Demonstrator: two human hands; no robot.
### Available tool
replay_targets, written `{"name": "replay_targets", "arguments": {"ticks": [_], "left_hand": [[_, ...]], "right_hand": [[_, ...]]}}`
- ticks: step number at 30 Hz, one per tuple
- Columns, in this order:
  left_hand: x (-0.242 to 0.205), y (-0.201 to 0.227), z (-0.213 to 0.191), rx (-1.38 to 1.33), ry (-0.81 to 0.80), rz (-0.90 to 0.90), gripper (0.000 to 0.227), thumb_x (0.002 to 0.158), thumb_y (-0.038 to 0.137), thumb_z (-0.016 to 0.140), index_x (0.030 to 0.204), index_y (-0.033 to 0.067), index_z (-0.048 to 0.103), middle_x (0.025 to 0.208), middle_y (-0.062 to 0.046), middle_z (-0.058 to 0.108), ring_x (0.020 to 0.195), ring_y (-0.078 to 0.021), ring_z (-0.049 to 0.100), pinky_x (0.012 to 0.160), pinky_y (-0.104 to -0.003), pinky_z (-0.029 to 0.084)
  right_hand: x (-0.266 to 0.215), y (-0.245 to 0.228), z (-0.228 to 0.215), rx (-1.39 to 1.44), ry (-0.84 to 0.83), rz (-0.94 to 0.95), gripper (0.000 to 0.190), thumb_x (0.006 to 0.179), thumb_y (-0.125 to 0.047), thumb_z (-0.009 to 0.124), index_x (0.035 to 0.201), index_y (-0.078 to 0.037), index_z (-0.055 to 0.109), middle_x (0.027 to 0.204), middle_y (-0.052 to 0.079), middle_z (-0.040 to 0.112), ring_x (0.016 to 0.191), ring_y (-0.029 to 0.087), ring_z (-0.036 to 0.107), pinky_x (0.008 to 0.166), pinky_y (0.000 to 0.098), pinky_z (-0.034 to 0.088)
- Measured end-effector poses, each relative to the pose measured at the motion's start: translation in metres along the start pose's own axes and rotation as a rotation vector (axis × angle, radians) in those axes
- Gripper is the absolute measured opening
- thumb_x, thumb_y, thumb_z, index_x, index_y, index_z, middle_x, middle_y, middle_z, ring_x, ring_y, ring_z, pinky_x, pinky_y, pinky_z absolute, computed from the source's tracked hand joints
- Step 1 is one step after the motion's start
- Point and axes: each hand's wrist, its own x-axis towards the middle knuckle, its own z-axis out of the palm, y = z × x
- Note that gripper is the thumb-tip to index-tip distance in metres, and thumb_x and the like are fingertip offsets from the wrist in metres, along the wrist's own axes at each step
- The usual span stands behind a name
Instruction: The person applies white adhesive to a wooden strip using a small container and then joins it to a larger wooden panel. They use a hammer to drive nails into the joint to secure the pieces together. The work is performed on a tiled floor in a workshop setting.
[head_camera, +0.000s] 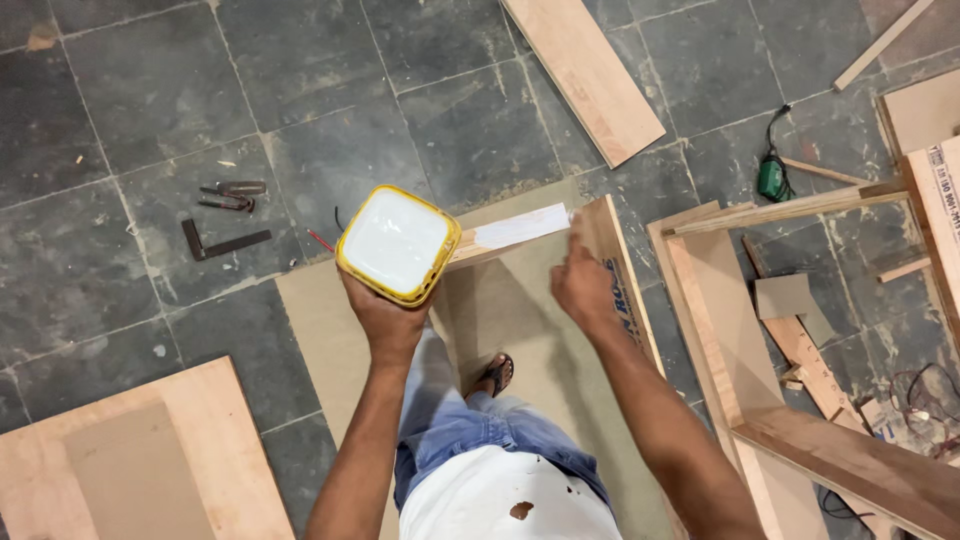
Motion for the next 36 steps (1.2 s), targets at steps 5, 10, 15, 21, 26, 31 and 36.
{"name": "replay_targets", "arguments": {"ticks": [5,10,15,21,26,31,36], "left_hand": [[-0.002,0.0,0.003,-0.042,-0.006,-0.034,0.095,0.072,0.018,0.098,0.145,0.0009,0.039,0.135,-0.011,0.052,0.127,-0.0234,0.056,0.11,-0.035,0.046],[-0.002,0.0,-0.004,-0.102,-0.006,-0.068,0.093,0.072,0.019,0.097,0.144,0.0021,0.041,0.135,-0.01,0.056,0.126,-0.0223,0.059,0.111,-0.035,0.048],[-0.006,-0.004,-0.012,-0.037,0.005,-0.062,0.096,0.069,0.019,0.098,0.144,0.0022,0.041,0.135,-0.01,0.056,0.127,-0.0224,0.058,0.111,-0.035,0.048],[-0.004,-0.004,-0.006,-0.088,0.015,-0.062,0.099,0.07,0.017,0.098,0.147,0.0009,0.039,0.138,-0.011,0.054,0.129,-0.0234,0.057,0.113,-0.035,0.046],[-0.008,0.0,-0.012,-0.061,0.013,-0.04,0.1,0.071,0.017,0.098,0.149,0.0005,0.037,0.141,-0.012,0.053,0.131,-0.0242,0.057,0.114,-0.036,0.046],[-0.009,0.0,-0.017,-0.034,0.015,-0.042,0.098,0.069,0.019,0.099,0.146,0.0012,0.041,0.137,-0.012,0.055,0.129,-0.0245,0.058,0.112,-0.036,0.048],[-0.008,-0.006,-0.015,-0.045,0.023,-0.062,0.097,0.07,0.019,0.099,0.145,0.0012,0.04,0.137,-0.011,0.055,0.128,-0.0239,0.058,0.112,-0.036,0.047]], "right_hand": [[0.005,-0.042,0.012,-0.018,-0.177,-0.151,0.099,0.083,-0.012,0.06,0.166,-0.026,0.008,0.089,0.024,0.071,0.078,0.044,0.068,0.078,0.0557,0.054],[0.03,-0.006,-0.011,-0.043,-0.042,-0.029,0.095,0.084,-0.011,0.062,0.166,-0.022,0.016,0.076,0.027,0.067,0.071,0.046,0.066,0.072,0.0564,0.054],[0.026,-0.003,-0.014,0.081,0.101,0.035,0.092,0.083,-0.008,0.06,0.165,-0.018,0.019,0.067,0.027,0.064,0.063,0.046,0.064,0.063,0.0553,0.053],[-0.012,-0.068,0.044,0.062,-0.026,-0.258,0.098,0.079,-0.009,0.061,0.165,-0.025,0.016,0.077,0.021,0.069,0.065,0.043,0.066,0.066,0.0562,0.054],[0.009,-0.014,0.019,-0.055,-0.025,-0.051,0.097,0.082,-0.013,0.061,0.165,-0.029,0.013,0.079,0.022,0.069,0.067,0.044,0.067,0.066,0.0577,0.054],[0.025,0.03,-0.001,-0.002,0.043,0.056,0.096,0.087,-0.011,0.058,0.167,-0.019,0.006,0.071,0.022,0.067,0.064,0.044,0.065,0.064,0.0572,0.052],[-0.009,-0.044,0.07,0.149,0.027,-0.201,0.097,0.085,-0.01,0.06,0.165,-0.016,0.005,0.091,0.02,0.07,0.071,0.04,0.067,0.063,0.053,0.054]]}}
